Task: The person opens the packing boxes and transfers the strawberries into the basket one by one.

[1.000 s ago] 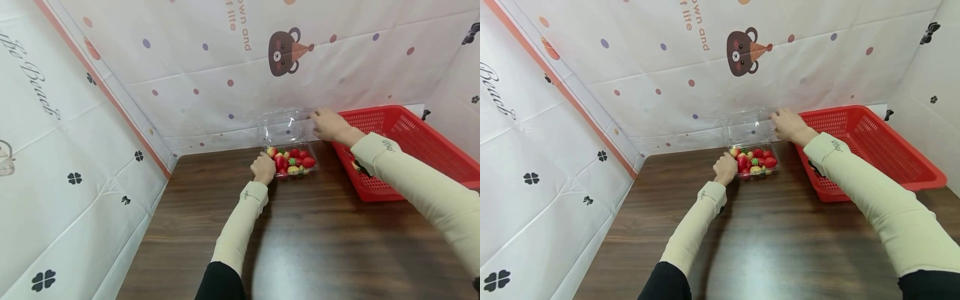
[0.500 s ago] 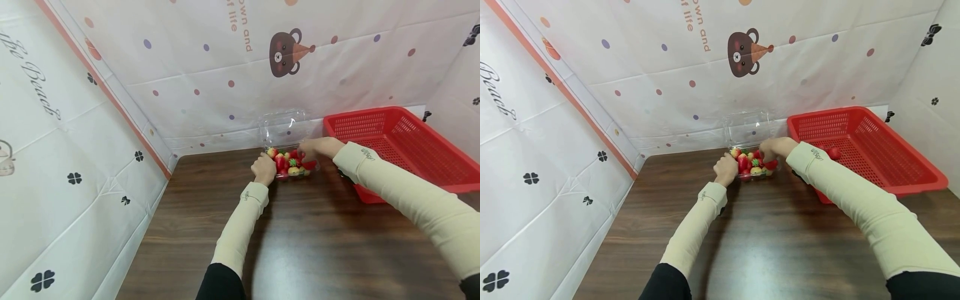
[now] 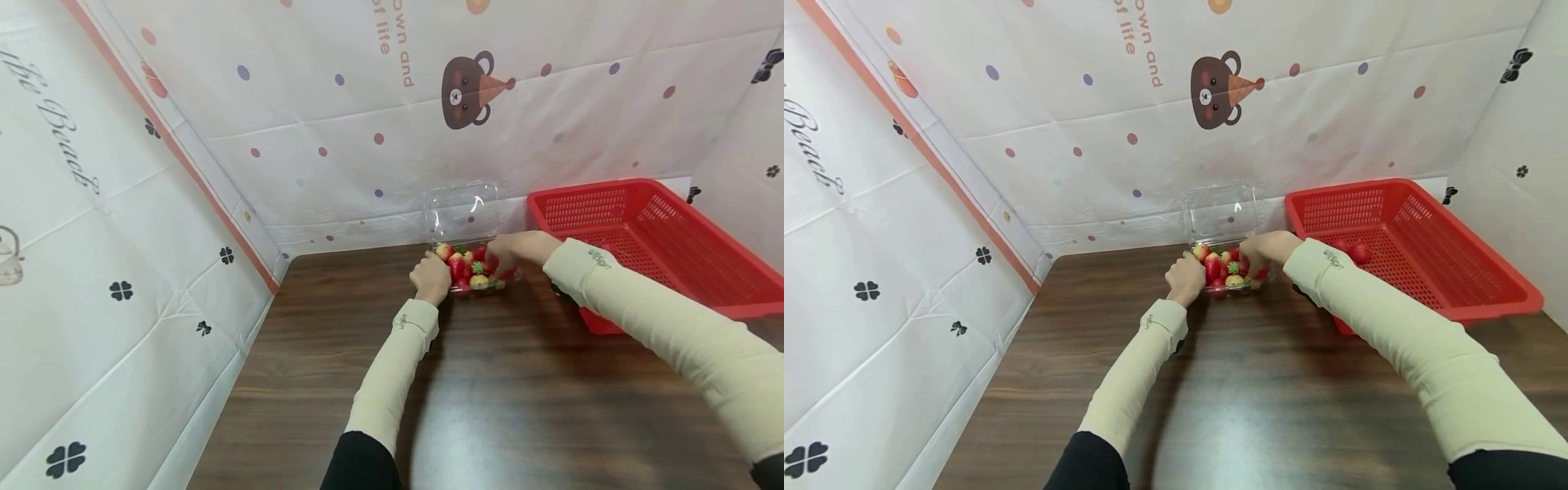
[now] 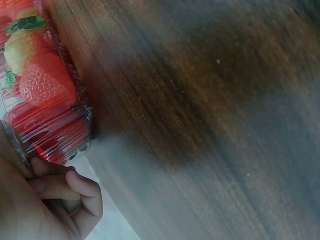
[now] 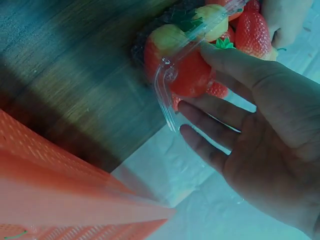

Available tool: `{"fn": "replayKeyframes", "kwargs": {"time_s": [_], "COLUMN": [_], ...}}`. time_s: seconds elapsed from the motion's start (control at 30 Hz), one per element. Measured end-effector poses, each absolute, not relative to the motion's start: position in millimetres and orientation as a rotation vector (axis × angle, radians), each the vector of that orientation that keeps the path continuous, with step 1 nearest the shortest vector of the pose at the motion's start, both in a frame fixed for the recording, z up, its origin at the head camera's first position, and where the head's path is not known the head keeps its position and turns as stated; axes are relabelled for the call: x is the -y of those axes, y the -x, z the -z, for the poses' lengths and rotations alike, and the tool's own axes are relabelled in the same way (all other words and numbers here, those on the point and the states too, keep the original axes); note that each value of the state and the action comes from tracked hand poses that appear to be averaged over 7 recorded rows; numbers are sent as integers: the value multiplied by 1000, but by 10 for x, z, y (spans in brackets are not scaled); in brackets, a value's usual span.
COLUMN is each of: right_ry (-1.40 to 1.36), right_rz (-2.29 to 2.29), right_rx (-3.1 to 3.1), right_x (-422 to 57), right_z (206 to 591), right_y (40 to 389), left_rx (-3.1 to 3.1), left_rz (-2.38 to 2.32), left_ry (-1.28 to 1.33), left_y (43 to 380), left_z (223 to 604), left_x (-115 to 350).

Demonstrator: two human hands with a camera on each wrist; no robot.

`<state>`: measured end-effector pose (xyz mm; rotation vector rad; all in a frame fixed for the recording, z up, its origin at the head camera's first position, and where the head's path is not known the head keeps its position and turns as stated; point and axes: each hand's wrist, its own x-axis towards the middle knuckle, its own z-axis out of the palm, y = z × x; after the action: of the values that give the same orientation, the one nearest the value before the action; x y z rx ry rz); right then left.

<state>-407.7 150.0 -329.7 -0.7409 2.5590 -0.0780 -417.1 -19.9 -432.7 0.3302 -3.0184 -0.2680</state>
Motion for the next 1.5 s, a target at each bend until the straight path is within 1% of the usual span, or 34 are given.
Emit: {"fn": "replayKeyframes", "kwargs": {"time_s": [0.2, 0.27, 0.37, 0.57, 0.67, 0.8, 0.9, 1.03, 1.13, 1.4, 1.5], "right_ry": [957, 991, 1032, 1217, 1160, 996, 953, 976, 939, 636, 510], "right_rz": [70, 60, 41, 43, 66, 108, 194, 300, 308, 435, 356], "right_rx": [-2650, -2694, -2773, -3021, -3171, -3316, -3409, -3499, -3525, -3408, -3390], "right_x": [-1537, -1549, -1558, -1555, -1576, -1646, -1720, -1843, -1955, -2392, -2567], "right_z": [3229, 3184, 3104, 2879, 2750, 2595, 2533, 2541, 2572, 2659, 2701], "right_y": [4125, 4127, 4132, 4210, 4270, 4322, 4318, 4289, 4281, 4304, 4325], "left_rx": [3029, 3036, 3044, 3033, 3023, 3014, 3016, 3035, 3044, 3042, 3026], "left_rz": [245, 237, 217, 199, 170, 148, 161, 179, 183, 177, 189], "left_ry": [-326, -326, -319, -335, -338, -337, -341, -350, -354, -353, -351], "left_y": [4179, 4184, 4197, 4220, 4230, 4230, 4227, 4232, 4242, 4238, 4229], "left_z": [4331, 4338, 4358, 4364, 4357, 4347, 4340, 4333, 4331, 4332, 4331], "left_x": [187, 185, 192, 247, 278, 305, 314, 329, 349, 387, 392]}}
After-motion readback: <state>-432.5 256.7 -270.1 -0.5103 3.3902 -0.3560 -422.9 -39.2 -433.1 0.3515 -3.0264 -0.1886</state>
